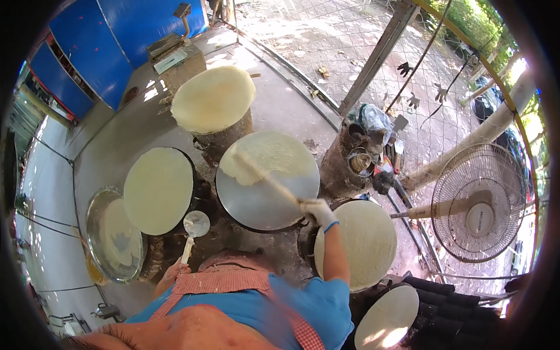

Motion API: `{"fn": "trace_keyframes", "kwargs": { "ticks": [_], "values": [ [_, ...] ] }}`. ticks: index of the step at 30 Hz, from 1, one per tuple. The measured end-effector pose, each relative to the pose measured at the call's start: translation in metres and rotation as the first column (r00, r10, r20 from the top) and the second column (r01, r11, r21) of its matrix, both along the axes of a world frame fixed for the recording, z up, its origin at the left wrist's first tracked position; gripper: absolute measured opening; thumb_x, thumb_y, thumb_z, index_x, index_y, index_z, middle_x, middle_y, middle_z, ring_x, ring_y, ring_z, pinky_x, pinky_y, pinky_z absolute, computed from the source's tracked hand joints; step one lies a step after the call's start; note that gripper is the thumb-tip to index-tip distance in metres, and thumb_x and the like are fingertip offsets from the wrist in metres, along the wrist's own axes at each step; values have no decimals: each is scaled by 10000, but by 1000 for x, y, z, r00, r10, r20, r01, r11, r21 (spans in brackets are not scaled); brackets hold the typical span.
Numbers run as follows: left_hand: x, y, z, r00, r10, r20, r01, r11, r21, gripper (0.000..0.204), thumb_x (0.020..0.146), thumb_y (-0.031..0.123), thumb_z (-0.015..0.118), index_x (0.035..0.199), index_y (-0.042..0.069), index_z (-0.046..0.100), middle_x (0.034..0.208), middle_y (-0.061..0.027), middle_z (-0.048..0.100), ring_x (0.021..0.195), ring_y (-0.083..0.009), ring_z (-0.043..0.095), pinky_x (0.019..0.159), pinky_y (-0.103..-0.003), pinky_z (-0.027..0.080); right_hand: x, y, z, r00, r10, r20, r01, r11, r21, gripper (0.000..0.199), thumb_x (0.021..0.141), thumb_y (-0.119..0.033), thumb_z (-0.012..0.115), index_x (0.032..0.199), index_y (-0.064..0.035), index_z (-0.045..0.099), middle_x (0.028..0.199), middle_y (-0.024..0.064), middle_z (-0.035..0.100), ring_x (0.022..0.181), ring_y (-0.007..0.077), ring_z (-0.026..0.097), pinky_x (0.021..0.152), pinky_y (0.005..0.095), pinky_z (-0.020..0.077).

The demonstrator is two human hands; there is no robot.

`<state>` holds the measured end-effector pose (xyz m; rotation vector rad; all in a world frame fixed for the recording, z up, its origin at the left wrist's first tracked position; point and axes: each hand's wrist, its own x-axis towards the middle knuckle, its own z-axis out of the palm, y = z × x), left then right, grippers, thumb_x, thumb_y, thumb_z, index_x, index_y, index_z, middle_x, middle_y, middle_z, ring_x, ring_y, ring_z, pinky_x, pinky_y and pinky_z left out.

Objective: The person makes thin wrappers by scooping batter from a bowl, spreading it onto heated circular griddles using wooden tools, and peeling off the cooked wrappers to stack them.

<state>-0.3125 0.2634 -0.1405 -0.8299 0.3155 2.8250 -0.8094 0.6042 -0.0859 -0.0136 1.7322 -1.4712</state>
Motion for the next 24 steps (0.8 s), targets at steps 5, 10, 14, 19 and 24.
{"fn": "trace_keyframes", "kwargs": {
  "ticks": [5, 10, 14, 19, 24],
  "values": [
    [16, -1, -20, 912, -22, 410, 136, 958, -252, 401, 968, 265, 408, 1338, 140, 318, 619, -9, 397, 432, -94, 341, 360, -249, 305, -31, -42, 11, 995, 87, -41, -86, 996, 29, 304, 796, -166, 694, 1083, -67, 701, 590, 4, 574, 383, 89, 440, 331, 261, 284],
    [23, 9, -10, 921, 40, 387, 72, 960, -270, 544, 971, 50, 419, 1447, 198, 201, 584, -21, 373, 451, -107, 361, 409, -263, 310, 3, 9, 5, 943, 283, 173, -298, 952, 66, 315, 817, -167, 689, 1112, -53, 685, 571, 3, 557, 391, 92, 437, 342, 257, 283],
    [51, 2, -36, 856, -97, 508, 373, 798, -474, 699, 890, 591, 489, 1250, -5, 432, 826, -72, 576, 490, -120, 446, 381, -231, 361, -54, -29, -10, 754, 620, -216, -431, 716, 549, 108, 792, -98, 648, 872, -53, 703, 566, -8, 561, 379, 115, 457, 320, 279, 300],
    [76, 15, -36, 931, 81, 357, 93, 890, -446, 574, 935, 14, 493, 1439, 182, 276, 773, -24, 487, 627, -95, 498, 545, -270, 424, -58, -79, 23, 924, 361, -130, -334, 924, 188, 322, 762, -166, 689, 1067, -65, 710, 530, -24, 471, 406, 88, 388, 378, 264, 296],
    [77, 30, -5, 931, 113, 347, 50, 902, -429, 593, 938, 30, 507, 1455, 160, 247, 797, -26, 483, 666, -98, 496, 581, -269, 427, -55, 25, 5, 871, 483, 93, -491, 862, 125, 347, 747, -95, 695, 1077, 11, 684, 576, 48, 578, 380, 109, 450, 335, 272, 324]
  ]
}}
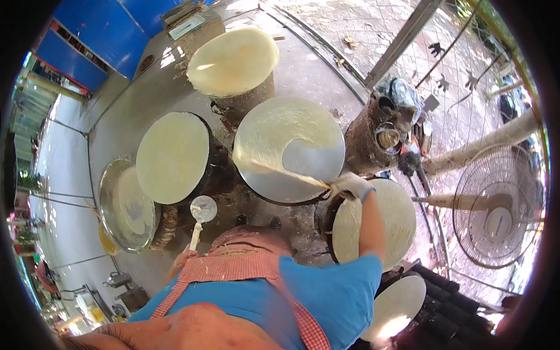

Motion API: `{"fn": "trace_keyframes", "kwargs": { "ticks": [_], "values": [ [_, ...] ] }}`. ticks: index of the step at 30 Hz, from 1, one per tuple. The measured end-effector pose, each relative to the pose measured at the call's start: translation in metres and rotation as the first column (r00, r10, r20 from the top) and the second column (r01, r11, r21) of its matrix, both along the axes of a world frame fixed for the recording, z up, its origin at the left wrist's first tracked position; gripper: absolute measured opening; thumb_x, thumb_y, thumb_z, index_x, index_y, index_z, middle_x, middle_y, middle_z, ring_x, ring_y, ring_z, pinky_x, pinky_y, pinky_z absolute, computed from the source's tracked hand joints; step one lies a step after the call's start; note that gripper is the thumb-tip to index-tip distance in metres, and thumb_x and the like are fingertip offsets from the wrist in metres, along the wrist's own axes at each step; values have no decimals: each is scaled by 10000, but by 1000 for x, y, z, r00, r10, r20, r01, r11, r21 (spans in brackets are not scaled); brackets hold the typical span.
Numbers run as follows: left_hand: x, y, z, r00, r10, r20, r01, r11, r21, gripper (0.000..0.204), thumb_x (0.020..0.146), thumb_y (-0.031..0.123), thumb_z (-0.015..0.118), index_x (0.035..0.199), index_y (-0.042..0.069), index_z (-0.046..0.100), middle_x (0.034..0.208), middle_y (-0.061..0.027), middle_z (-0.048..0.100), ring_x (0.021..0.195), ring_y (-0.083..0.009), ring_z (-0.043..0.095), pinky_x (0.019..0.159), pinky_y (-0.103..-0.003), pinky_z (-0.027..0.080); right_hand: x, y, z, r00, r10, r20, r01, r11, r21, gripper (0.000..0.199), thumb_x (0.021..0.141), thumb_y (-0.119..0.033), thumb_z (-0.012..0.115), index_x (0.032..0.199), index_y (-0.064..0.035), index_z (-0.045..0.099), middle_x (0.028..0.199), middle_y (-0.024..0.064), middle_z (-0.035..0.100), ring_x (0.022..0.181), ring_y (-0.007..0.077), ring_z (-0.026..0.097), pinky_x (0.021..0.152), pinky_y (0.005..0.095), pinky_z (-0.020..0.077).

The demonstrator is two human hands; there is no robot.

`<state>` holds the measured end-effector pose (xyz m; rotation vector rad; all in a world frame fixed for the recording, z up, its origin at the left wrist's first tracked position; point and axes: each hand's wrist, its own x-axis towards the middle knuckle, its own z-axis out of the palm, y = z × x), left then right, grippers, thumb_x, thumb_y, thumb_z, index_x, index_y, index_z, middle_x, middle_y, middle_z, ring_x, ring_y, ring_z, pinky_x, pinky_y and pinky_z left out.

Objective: The person makes thin wrappers by scooping batter from a bowl, spreading it onto heated circular griddles using wooden tools, and peeling off the cooked wrappers to stack them.

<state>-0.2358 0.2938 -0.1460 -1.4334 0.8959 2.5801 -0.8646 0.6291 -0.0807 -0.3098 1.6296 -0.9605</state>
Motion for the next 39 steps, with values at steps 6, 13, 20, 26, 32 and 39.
{"fn": "trace_keyframes", "kwargs": {
  "ticks": [6, 13, 20, 26, 32, 39],
  "values": [
    [15, -8, 0, 994, -107, -19, 107, 994, 13, 597, 939, 34, 512, 1457, 154, 241, 793, -24, 475, 671, -99, 488, 591, -265, 422, -6, -83, 0, 932, -293, -215, 245, 943, -224, 139, 812, -238, 666, 810, -109, 720, 538, -15, 522, 394, 90, 429, 373, 252, 310],
    [10, -12, 33, 984, -108, 143, 131, 977, -167, 663, 931, 49, 514, 1476, 182, 162, 723, -11, 396, 608, -106, 414, 553, -250, 376, 49, -25, 36, 948, 218, -233, -136, 937, 323, 263, 741, -181, 635, 971, -111, 742, 505, -4, 479, 379, 90, 392, 363, 270, 281],
    [24, -106, 26, 905, -422, -43, 423, 888, 178, 623, 870, 96, 559, 1356, 327, 246, 588, 11, 353, 383, -80, 341, 283, -238, 305, 307, 95, 9, 548, -787, -282, 741, 614, -272, 366, 732, -42, 681, 1087, 42, 666, 792, 67, 657, 701, 162, 616, 662, 270, 498],
    [40, -138, 46, 909, -413, -55, 407, 851, 331, 679, 900, 57, 482, 1421, 404, 218, 565, -14, 334, 362, -95, 293, 296, -252, 268, 407, -173, -74, 336, -631, -700, 683, 675, -280, 312, 890, -340, 588, 1062, -95, 673, 861, 168, 664, 828, 288, 647, 758, 398, 506],
    [84, -144, 118, 781, -406, -474, 510, 853, 111, 743, 867, -3, 471, 1488, 267, 166, 573, -44, 378, 352, -98, 306, 295, -247, 270, 433, -130, -37, 379, -40, -925, 685, 684, 251, 318, 896, -402, 524, 1155, -239, 609, 786, 177, 649, 734, 379, 638, 666, 488, 496],
    [82, -124, 135, 805, -152, -573, 380, 874, 303, 708, 876, 62, 493, 1488, 221, 174, 573, -33, 382, 361, -101, 331, 299, -243, 291, 419, -195, -38, 354, -399, -846, 693, 719, -50, 359, 867, -411, 541, 1048, -126, 663, 932, 211, 649, 919, 393, 610, 792, 450, 474]
  ]
}}
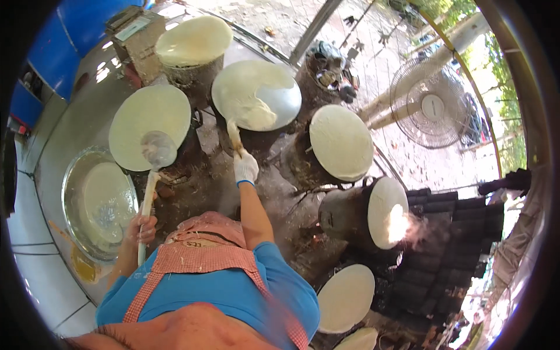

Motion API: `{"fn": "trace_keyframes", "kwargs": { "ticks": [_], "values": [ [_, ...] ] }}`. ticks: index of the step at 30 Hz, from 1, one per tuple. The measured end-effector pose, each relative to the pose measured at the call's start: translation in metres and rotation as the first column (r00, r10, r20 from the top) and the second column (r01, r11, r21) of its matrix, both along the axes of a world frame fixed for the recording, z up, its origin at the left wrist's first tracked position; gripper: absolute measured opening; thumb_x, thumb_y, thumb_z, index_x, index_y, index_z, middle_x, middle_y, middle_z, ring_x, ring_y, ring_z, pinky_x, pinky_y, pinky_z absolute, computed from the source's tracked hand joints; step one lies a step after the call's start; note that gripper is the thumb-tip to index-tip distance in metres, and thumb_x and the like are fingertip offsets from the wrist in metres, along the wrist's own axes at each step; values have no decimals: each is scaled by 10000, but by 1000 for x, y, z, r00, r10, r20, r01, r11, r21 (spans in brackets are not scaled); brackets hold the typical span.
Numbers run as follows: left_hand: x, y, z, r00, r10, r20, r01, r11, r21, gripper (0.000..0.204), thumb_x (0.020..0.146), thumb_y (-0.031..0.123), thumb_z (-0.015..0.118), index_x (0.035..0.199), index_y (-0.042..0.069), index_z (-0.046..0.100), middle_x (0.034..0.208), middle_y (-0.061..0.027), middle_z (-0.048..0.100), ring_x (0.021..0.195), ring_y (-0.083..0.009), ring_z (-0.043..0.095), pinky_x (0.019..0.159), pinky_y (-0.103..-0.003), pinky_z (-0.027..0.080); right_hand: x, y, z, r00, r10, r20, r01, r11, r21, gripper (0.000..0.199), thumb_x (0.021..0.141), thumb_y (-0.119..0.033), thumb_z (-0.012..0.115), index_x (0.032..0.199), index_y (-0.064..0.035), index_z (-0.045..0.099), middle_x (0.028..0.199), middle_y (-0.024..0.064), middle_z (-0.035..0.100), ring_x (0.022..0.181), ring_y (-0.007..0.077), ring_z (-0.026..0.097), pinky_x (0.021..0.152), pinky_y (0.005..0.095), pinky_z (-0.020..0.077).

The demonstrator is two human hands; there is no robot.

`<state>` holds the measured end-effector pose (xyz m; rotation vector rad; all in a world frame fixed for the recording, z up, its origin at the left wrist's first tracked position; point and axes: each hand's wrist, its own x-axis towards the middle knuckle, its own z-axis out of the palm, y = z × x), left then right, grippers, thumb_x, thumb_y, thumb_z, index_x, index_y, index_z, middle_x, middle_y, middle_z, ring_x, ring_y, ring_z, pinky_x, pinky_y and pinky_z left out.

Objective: The person makes thin wrappers by scooping batter from a bowl, spreading it onto heated circular griddles using wooden tools, and peeling off the cooked wrappers to stack them.

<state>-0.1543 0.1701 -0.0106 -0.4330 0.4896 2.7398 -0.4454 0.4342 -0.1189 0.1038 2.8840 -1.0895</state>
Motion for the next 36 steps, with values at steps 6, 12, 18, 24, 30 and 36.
{"fn": "trace_keyframes", "kwargs": {
  "ticks": [6, 12, 18, 24, 30, 36],
  "values": [
    [19, 14, -21, 997, 77, 6, -76, 961, 267, 564, 963, 99, 381, 1464, 315, 236, 623, -24, 357, 403, -85, 330, 316, -217, 318, -34, 126, -33, 996, -93, -12, 94, 981, 171, 314, 888, -350, 538, 1032, -105, 671, 834, 190, 665, 777, 348, 654, 702, 451, 493],
    [-20, 39, -32, 993, 15, 116, -65, 897, 436, 484, 981, 118, 357, 1435, 280, 309, 623, -19, 346, 448, -92, 360, 376, -215, 362, -36, 48, -4, 980, 159, -120, -149, 985, 87, 353, 846, -411, 575, 995, -108, 676, 857, 199, 651, 796, 378, 626, 707, 422, 493],
    [-41, 48, -37, 972, -41, 232, -41, 941, 337, 261, 1024, 249, 338, 907, 131, 539, 585, -8, 316, 429, -104, 317, 387, -260, 305, -95, 142, 11, 995, -93, -23, 95, 993, 75, 401, 885, -466, 482, 1051, -154, 672, 885, 208, 655, 852, 388, 629, 733, 471, 494],
    [-81, 55, -77, 974, -87, 207, 12, 940, 340, 232, 1022, 253, 343, 941, 149, 534, 586, -3, 314, 422, -99, 310, 374, -254, 297, -51, 104, -11, 958, 277, -72, -257, 944, 206, 333, 862, -407, 553, 1014, -144, 688, 795, 184, 646, 777, 368, 630, 706, 440, 489],
    [-101, 68, -107, 955, -121, 272, 54, 969, 240, 207, 1020, 257, 348, 975, 167, 529, 587, 2, 312, 414, -95, 303, 360, -248, 288, -160, 148, 24, 993, -120, -8, 120, 993, 9, 357, 902, -416, 483, 997, -131, 675, 849, 161, 675, 828, 354, 644, 727, 475, 481],
    [-86, 71, -117, 938, -84, 336, 36, 988, 148, 188, 1018, 260, 353, 1009, 185, 524, 588, 6, 310, 407, -91, 295, 346, -242, 280, -79, 172, -44, 994, 108, 13, -108, 990, 95, 364, 885, -416, 553, 1106, -147, 661, 830, 185, 663, 761, 357, 647, 691, 460, 504]
  ]
}}
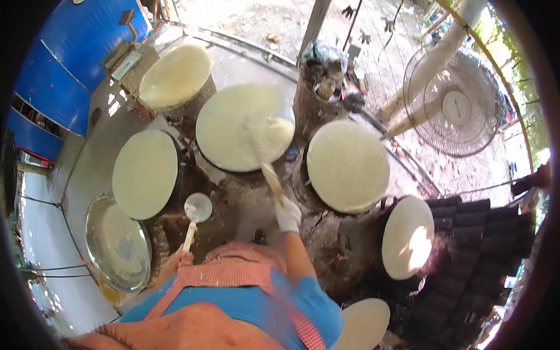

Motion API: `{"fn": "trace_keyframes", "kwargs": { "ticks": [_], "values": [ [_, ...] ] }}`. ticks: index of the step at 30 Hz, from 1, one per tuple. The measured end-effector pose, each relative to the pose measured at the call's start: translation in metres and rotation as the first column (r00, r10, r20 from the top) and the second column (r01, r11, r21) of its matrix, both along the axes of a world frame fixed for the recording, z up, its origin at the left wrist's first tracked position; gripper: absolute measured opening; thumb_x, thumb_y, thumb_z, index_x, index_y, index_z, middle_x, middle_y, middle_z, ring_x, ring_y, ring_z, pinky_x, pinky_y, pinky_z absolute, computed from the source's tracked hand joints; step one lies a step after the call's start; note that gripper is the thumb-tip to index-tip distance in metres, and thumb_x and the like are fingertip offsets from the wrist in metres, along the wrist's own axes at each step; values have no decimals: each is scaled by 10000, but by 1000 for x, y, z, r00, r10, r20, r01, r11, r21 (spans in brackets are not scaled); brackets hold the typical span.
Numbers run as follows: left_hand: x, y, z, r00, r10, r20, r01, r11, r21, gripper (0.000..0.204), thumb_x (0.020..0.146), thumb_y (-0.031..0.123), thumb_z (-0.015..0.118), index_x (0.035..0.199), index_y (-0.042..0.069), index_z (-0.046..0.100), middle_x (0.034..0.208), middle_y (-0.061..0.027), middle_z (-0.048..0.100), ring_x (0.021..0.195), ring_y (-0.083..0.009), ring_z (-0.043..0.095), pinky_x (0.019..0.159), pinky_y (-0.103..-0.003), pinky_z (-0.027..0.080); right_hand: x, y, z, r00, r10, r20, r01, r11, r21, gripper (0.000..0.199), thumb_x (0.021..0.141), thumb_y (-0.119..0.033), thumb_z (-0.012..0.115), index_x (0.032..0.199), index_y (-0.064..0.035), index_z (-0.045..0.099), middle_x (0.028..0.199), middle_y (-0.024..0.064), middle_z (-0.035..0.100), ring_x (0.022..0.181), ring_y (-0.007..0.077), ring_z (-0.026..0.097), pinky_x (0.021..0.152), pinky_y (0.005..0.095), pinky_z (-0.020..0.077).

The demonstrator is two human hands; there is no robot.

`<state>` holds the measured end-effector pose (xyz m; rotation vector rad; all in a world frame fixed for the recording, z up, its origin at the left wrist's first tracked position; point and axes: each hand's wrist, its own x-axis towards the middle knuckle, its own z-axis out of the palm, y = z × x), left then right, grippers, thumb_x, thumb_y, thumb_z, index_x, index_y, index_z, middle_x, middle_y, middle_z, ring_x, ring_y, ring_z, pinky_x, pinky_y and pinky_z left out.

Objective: The person makes thin wrappers by scooping batter from a bowl, spreading it onto heated circular griddles using wooden tools, and peeling off the cooked wrappers to stack them.

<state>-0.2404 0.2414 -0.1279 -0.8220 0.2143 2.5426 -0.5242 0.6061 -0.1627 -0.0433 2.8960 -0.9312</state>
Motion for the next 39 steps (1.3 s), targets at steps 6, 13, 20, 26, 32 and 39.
{"fn": "trace_keyframes", "kwargs": {
  "ticks": [6, 13, 20, 26, 32, 39],
  "values": [
    [-7, 7, -3, 997, -75, 19, 76, 996, -44, 175, 1016, 264, 357, 1043, 204, 519, 589, 11, 308, 400, -86, 288, 332, -235, 272, -215, -16, 39, 967, -254, -8, 236, 909, -345, 377, 855, -360, 545, 958, -18, 666, 809, 232, 651, 705, 308, 642, 652, 405, 468],
    [1, -10, -19, 993, -114, 11, 115, 991, -70, 171, 1014, 268, 363, 1082, 225, 514, 590, 17, 306, 391, -81, 279, 316, -228, 263, -116, -69, -18, 981, -178, 76, 185, 740, -647, 376, 788, -304, 627, 1009, -5, 682, 868, 205, 688, 831, 265, 654, 786, 343, 484],
    [-46, -49, -8, 977, -212, -18, 212, 976, 39, 168, 1013, 280, 354, 992, 200, 501, 594, 21, 304, 396, -83, 286, 304, -230, 260, -109, 14, -31, 951, -126, 283, 297, 630, -718, 165, 809, -129, 624, 877, -9, 714, 793, 115, 702, 708, 163, 656, 644, 308, 496],
    [-25, -58, 25, 982, 50, 181, -111, 933, 343, 339, 1007, 318, 342, 743, 118, 413, 605, 1, 328, 452, -104, 337, 380, -273, 328, -48, -87, 15, 973, -141, 185, 230, 694, -682, 318, 800, -221, 697, 1081, -72, 693, 909, 86, 720, 824, 111, 633, 765, 280, 484],
    [-40, -58, 39, 990, 75, 122, -119, 902, 415, 375, 987, 291, 366, 656, 117, 391, 550, 4, 330, 416, -108, 334, 380, -278, 332, -130, -7, 42, 939, -324, -113, 333, 940, 73, 283, 876, -371, 537, 962, -138, 673, 824, 190, 667, 787, 371, 643, 697, 464, 501],
    [-137, -65, 32, 989, 24, 146, -62, 962, 266, 353, 962, 282, 442, 639, 145, 409, 500, 40, 299, 383, -82, 297, 346, -249, 288, -104, 8, 59, 967, 208, -144, -159, 943, 294, 279, 860, -428, 557, 1015, -225, 669, 760, 172, 653, 679, 382, 636, 610, 490, 494]
  ]
}}
